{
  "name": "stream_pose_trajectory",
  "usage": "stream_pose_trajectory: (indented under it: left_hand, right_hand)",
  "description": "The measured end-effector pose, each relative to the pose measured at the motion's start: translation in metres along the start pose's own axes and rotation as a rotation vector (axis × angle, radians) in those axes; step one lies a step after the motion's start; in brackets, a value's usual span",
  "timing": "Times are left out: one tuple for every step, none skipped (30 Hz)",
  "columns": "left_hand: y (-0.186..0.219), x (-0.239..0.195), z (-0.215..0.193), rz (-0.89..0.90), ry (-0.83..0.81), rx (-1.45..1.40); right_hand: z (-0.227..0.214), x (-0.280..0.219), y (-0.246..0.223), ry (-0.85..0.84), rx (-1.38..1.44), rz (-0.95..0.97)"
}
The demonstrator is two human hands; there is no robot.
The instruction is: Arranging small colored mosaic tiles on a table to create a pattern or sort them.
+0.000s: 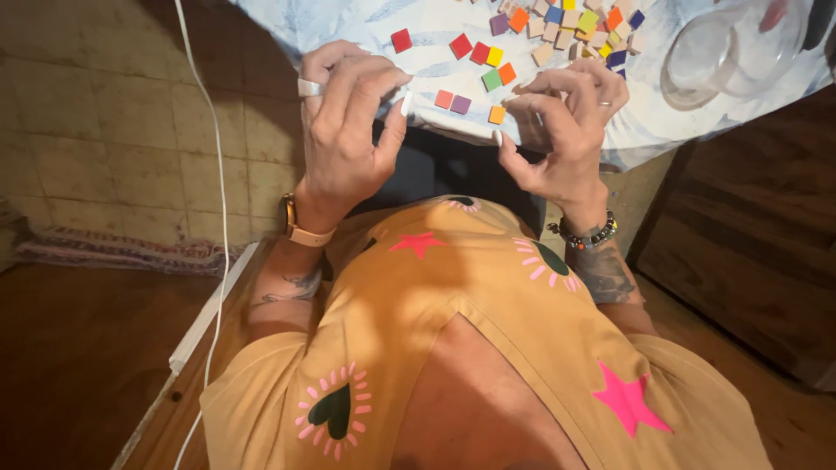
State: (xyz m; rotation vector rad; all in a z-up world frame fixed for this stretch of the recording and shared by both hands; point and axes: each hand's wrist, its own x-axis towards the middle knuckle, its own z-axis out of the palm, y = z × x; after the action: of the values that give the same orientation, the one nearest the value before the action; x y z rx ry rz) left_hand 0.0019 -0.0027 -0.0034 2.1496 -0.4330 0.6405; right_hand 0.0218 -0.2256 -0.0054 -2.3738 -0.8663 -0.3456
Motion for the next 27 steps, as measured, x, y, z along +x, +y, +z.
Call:
stream_pose_trajectory:
  left_hand:
    - [0.001,0.001,0.000,0.003,0.002,0.000]
    - [0.002,0.001,0.000,0.003,0.004,0.002]
    - [0.002,0.001,0.000,0.004,0.003,0.004]
    - [0.002,0.001,0.000,-0.003,-0.002,0.000]
    - [0.003,0.001,0.000,-0.010,-0.007,-0.004]
    - [0.003,0.001,-0.001,-0.008,-0.010,-0.006]
    - [0.003,0.002,-0.001,0.002,-0.013,-0.003]
    - [0.003,0.003,-0.001,0.013,-0.016,-0.002]
    - [0.003,0.003,-0.001,0.016,-0.018,-0.005]
    - [0.004,0.003,-0.001,0.008,-0.021,-0.007]
    - [0.004,0.003,-0.001,0.000,-0.024,-0.009]
    - [0.004,0.003,-0.001,0.001,-0.025,-0.009]
    - [0.004,0.003,-0.001,-0.001,-0.026,-0.012]
    - [0.005,0.003,-0.001,-0.005,-0.027,-0.016]
    - [0.004,0.003,-0.001,-0.005,-0.028,-0.016]
    - [0.004,0.003,0.000,-0.006,-0.031,-0.010]
    - [0.004,0.003,0.000,-0.007,-0.033,-0.003]
    - [0.004,0.003,0.000,-0.007,-0.034,-0.004]
    - [0.004,0.002,0.000,-0.007,-0.035,-0.002]
    - [0.004,0.002,0.001,-0.007,-0.035,0.001]
    - [0.004,0.003,0.001,-0.007,-0.035,0.001]
    - [0.004,0.003,0.001,-0.005,-0.030,0.000]
    - [0.004,0.003,0.001,-0.004,-0.026,-0.001]
    - [0.003,0.003,0.001,-0.004,-0.026,0.000]
    - [0.003,0.003,0.001,0.000,-0.025,0.002]
    - [0.003,0.003,0.002,0.005,-0.025,0.003]
    - [0.003,0.003,0.001,0.005,-0.025,0.003]
  right_hand:
    - [0.001,-0.001,0.001,0.000,-0.014,0.000]
    - [0.001,-0.002,0.001,-0.001,-0.024,0.001]
    - [0.002,0.000,0.000,0.000,-0.022,0.000]
    - [0.003,0.001,-0.001,0.007,-0.009,-0.006]
    - [0.003,0.002,-0.001,0.013,0.004,-0.013]
    - [0.006,0.003,-0.002,0.015,0.003,-0.009]
    - [0.008,0.004,-0.002,0.015,0.024,-0.022]
    - [0.010,0.005,-0.002,0.017,0.043,-0.036]
    - [0.010,0.005,-0.003,0.019,0.040,-0.032]
    - [0.011,0.006,-0.004,0.010,0.017,-0.022]
    - [0.011,0.007,-0.005,0.001,-0.005,-0.012]
    - [0.011,0.008,-0.006,0.002,-0.005,-0.011]
    - [0.011,0.008,-0.006,0.004,0.003,-0.009]
    - [0.010,0.009,-0.007,0.004,0.011,-0.007]
    - [0.011,0.008,-0.006,0.004,0.011,-0.006]
    - [0.012,0.007,-0.005,0.005,0.005,0.002]
    - [0.013,0.006,-0.004,0.007,-0.001,0.011]
    - [0.013,0.006,-0.004,0.007,-0.001,0.012]
    - [0.013,0.006,-0.004,0.008,-0.002,0.016]
    - [0.013,0.006,-0.004,0.009,-0.002,0.019]
    - [0.013,0.006,-0.004,0.009,-0.002,0.019]
    - [0.013,0.006,-0.004,0.010,0.001,0.018]
    - [0.014,0.006,-0.004,0.010,0.004,0.017]
    - [0.013,0.006,-0.004,0.010,0.004,0.016]
    - [0.013,0.007,-0.004,0.012,0.010,0.010]
    - [0.013,0.007,-0.005,0.014,0.016,0.003]
    - [0.014,0.005,-0.003,0.014,0.016,0.003]
